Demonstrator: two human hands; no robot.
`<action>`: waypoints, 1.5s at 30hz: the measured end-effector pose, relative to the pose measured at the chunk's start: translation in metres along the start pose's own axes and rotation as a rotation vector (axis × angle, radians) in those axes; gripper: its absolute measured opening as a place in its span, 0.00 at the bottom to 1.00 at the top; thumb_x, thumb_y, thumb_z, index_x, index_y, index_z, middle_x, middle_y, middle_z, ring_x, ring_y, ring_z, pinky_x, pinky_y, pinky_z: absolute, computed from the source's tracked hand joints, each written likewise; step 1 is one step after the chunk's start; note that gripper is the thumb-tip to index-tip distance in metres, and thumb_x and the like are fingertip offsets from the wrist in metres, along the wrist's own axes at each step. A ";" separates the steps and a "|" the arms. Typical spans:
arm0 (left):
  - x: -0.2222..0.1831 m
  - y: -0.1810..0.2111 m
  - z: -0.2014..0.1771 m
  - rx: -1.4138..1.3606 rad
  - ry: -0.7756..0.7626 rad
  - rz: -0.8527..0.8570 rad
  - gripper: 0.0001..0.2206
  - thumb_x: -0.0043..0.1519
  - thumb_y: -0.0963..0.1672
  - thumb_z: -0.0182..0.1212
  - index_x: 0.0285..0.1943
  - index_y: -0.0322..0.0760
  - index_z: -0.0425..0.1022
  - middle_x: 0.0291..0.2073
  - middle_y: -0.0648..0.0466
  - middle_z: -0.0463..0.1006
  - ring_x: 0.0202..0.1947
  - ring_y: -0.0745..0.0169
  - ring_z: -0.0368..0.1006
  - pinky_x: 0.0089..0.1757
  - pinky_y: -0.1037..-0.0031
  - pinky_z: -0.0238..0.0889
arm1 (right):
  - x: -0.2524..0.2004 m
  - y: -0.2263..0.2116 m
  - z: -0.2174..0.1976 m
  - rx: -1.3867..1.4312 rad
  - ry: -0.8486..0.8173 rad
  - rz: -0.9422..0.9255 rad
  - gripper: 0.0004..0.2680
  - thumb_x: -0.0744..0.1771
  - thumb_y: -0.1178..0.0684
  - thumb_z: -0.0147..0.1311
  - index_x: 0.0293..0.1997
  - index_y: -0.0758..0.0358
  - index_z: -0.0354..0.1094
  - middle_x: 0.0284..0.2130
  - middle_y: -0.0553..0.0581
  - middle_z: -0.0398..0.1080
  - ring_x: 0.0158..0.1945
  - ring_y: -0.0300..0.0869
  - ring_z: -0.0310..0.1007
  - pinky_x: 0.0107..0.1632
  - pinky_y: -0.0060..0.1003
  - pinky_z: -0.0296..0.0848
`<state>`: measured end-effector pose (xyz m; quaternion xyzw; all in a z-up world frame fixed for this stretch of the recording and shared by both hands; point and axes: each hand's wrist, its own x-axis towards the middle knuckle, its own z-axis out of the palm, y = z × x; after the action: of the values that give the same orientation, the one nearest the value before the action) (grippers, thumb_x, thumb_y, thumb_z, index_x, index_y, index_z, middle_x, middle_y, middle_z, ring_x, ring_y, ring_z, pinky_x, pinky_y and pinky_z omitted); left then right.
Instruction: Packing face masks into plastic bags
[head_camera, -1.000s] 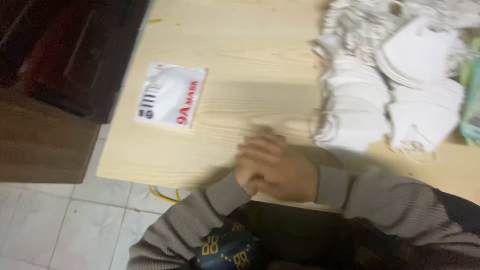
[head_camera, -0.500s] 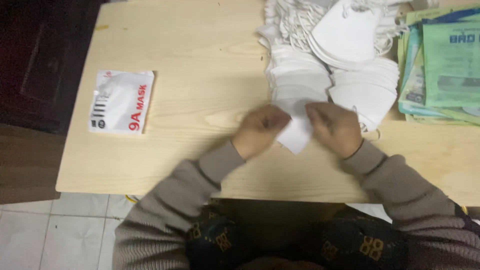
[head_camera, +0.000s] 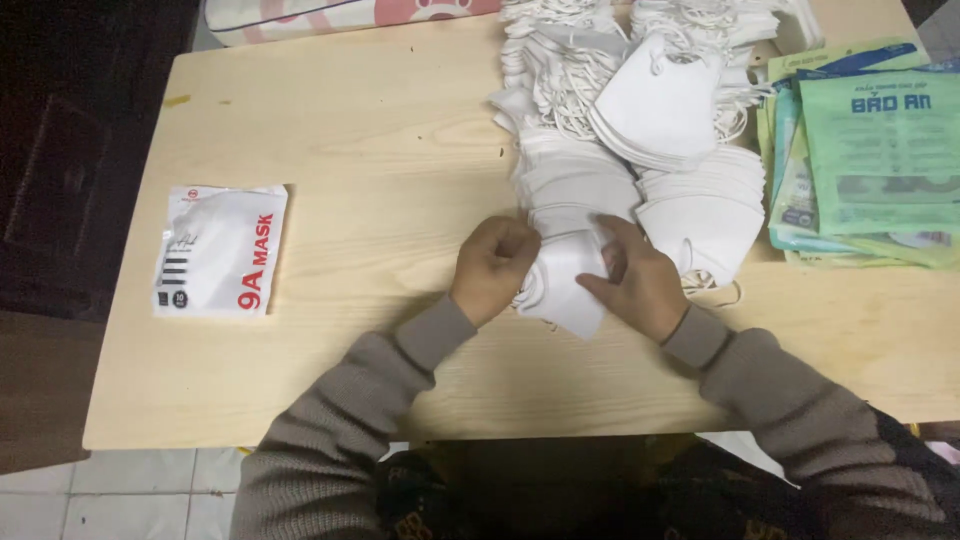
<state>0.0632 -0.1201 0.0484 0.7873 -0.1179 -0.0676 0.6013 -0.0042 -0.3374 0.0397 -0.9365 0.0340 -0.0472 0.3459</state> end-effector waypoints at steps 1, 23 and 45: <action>-0.004 0.002 -0.002 -0.002 -0.003 0.000 0.11 0.64 0.47 0.61 0.43 0.33 0.79 0.35 0.42 0.77 0.42 0.43 0.77 0.43 0.59 0.71 | 0.000 -0.002 -0.004 -0.002 0.001 0.003 0.31 0.60 0.47 0.68 0.70 0.55 0.58 0.37 0.62 0.76 0.41 0.57 0.78 0.47 0.51 0.77; -0.067 0.014 0.007 -0.189 -0.218 0.272 0.11 0.67 0.39 0.57 0.56 0.37 0.79 0.45 0.46 0.83 0.49 0.51 0.79 0.50 0.62 0.70 | -0.028 -0.032 -0.033 0.336 -0.065 -0.431 0.07 0.64 0.57 0.60 0.45 0.55 0.79 0.30 0.57 0.79 0.36 0.51 0.81 0.37 0.42 0.79; -0.060 -0.001 0.007 -0.300 -0.387 -0.144 0.11 0.71 0.44 0.52 0.55 0.32 0.77 0.35 0.55 0.79 0.39 0.71 0.68 0.41 0.78 0.64 | 0.018 0.001 -0.020 0.375 0.239 -0.407 0.05 0.66 0.63 0.64 0.43 0.67 0.73 0.31 0.62 0.71 0.38 0.56 0.74 0.41 0.46 0.71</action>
<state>0.0037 -0.1100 0.0437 0.6681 -0.1632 -0.2765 0.6712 0.0116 -0.3530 0.0552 -0.8317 -0.1235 -0.2309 0.4896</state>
